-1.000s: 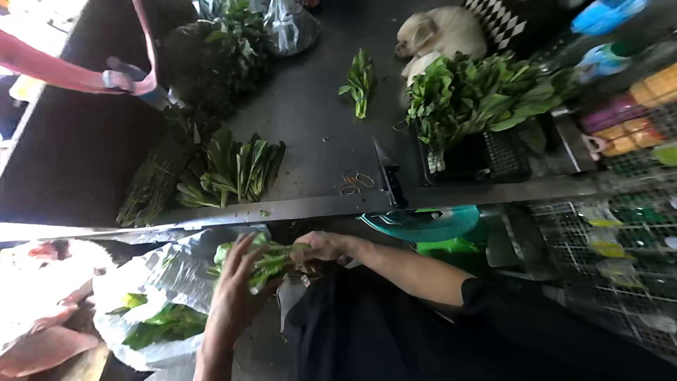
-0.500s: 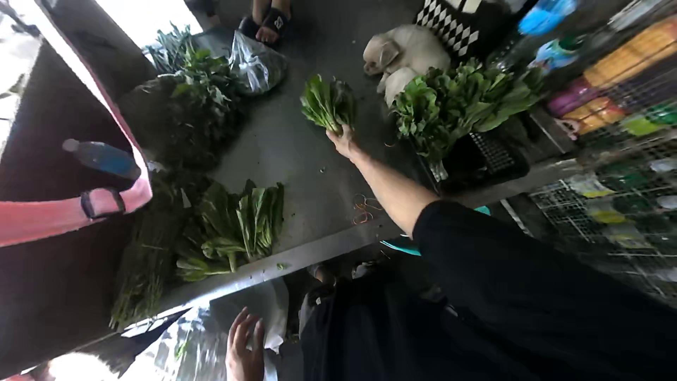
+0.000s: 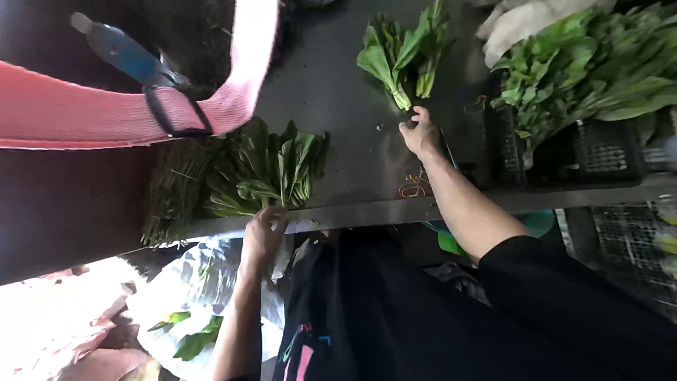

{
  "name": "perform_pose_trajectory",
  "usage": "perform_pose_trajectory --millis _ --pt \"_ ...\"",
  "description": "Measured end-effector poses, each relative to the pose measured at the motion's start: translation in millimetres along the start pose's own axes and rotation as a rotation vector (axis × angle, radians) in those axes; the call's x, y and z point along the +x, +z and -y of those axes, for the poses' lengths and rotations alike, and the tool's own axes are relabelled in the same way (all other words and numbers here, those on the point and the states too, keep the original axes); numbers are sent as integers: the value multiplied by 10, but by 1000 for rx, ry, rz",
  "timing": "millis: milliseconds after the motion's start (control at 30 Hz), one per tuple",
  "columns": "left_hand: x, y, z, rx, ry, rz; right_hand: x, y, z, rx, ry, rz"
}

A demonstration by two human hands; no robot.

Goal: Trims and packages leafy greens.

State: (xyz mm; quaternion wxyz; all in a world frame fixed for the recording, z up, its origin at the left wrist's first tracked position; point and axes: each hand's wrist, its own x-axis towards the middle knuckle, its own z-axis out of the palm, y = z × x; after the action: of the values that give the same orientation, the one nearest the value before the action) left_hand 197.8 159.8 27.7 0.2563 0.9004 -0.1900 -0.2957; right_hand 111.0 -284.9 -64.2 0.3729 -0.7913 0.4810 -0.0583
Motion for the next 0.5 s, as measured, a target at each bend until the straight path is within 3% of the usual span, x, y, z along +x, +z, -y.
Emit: perform_pose_trajectory --millis 233,500 --pt "433 282 -49 89 -267 -24 107 8 274 -188 77 -24" --pt "602 300 -217 246 -308 -22 484 16 500 -249 190 -66"
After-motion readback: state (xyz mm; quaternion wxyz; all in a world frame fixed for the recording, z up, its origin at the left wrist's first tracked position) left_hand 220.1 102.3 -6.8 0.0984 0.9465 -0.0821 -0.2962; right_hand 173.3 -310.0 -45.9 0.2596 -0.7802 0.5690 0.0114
